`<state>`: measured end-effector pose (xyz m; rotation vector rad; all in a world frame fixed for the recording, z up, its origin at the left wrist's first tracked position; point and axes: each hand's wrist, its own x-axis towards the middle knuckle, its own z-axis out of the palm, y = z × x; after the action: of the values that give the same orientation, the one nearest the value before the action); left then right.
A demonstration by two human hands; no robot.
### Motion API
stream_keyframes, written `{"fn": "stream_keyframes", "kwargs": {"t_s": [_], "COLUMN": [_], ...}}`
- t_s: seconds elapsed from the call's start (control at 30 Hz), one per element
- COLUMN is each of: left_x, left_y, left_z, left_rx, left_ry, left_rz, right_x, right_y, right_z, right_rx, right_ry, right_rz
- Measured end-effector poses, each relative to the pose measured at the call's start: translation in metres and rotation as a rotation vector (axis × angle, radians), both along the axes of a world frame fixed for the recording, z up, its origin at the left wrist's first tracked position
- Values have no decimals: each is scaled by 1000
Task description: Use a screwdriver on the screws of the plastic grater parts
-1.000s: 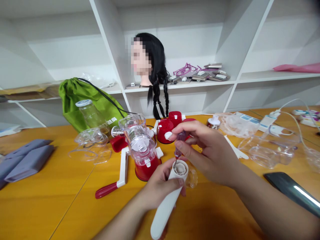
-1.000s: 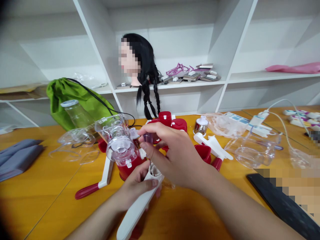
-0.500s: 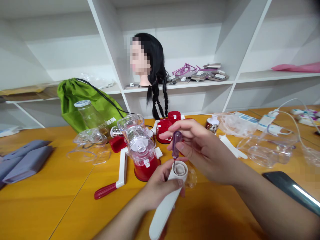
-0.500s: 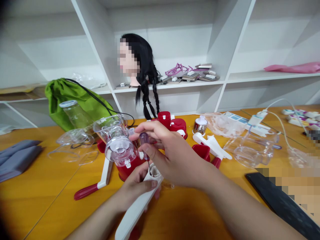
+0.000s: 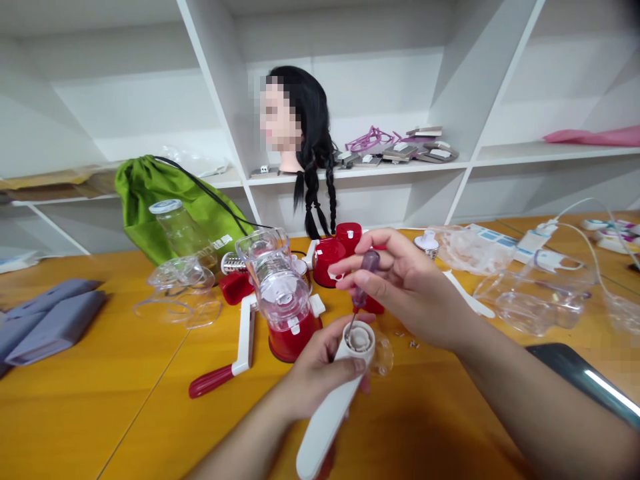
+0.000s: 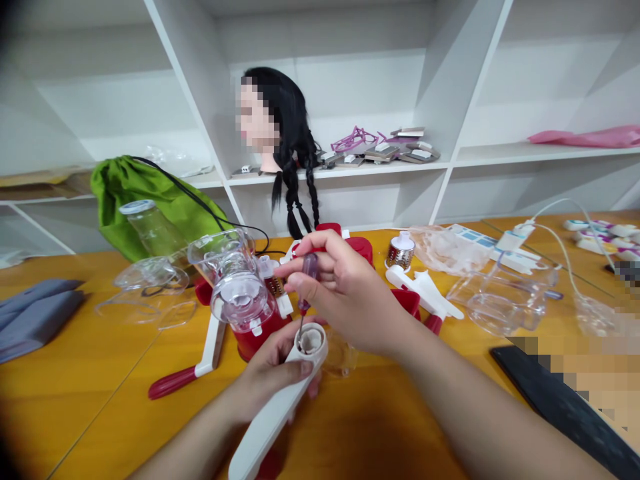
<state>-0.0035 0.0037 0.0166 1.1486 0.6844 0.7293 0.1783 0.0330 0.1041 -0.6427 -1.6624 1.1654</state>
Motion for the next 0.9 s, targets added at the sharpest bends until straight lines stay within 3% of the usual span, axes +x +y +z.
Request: {"fn": "stream_keyframes", "kwargs": {"t_s": [0.27,0.6,0.9], "left_x": [-1,-1,-3], "left_y": [0,2,1], "left_z": [-1,-1,-3], "left_rx": [4,35,7], "left_ry": [45,50,9], "left_rz": [-12,-13,-16], "right_x": [-1,6,9], "right_y": [-14,-17,-12], "right_z": [12,15,11], "right_rx": [160,137,141], "right_ry": [-277,-216,-202], "right_rz": [-226,87,9]}}
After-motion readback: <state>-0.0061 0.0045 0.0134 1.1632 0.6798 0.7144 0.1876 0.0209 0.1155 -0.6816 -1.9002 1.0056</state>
